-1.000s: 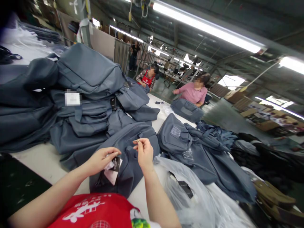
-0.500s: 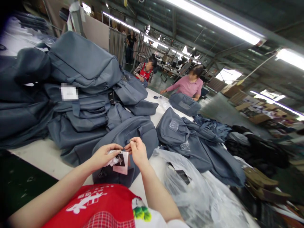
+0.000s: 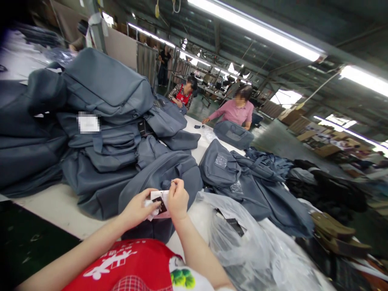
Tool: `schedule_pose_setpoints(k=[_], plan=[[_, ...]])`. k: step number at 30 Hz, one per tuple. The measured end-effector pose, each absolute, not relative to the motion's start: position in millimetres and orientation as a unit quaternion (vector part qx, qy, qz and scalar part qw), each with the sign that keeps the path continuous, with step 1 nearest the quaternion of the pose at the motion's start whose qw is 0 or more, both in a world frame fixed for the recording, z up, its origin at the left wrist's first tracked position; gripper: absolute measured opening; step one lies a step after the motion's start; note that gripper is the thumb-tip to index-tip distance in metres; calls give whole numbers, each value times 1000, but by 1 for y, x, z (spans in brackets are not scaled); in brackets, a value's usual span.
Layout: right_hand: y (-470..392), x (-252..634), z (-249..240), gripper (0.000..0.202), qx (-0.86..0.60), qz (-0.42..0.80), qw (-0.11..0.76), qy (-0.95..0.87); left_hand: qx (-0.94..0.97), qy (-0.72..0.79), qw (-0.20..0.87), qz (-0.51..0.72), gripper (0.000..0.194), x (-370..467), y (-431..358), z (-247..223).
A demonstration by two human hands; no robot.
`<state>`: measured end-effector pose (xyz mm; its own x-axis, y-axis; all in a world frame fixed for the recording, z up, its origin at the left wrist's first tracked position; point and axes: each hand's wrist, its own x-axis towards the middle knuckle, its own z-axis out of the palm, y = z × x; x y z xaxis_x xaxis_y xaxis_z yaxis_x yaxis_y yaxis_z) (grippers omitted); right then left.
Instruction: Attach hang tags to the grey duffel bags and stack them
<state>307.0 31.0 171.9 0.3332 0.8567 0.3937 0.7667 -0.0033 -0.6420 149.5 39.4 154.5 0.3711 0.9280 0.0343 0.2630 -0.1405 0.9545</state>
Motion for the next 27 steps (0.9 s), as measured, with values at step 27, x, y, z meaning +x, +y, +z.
schedule_pose_setpoints(k=[27], plan=[[31, 298, 176, 16, -645, 110, 539, -530, 577, 511, 463, 438, 30, 168, 36, 147]])
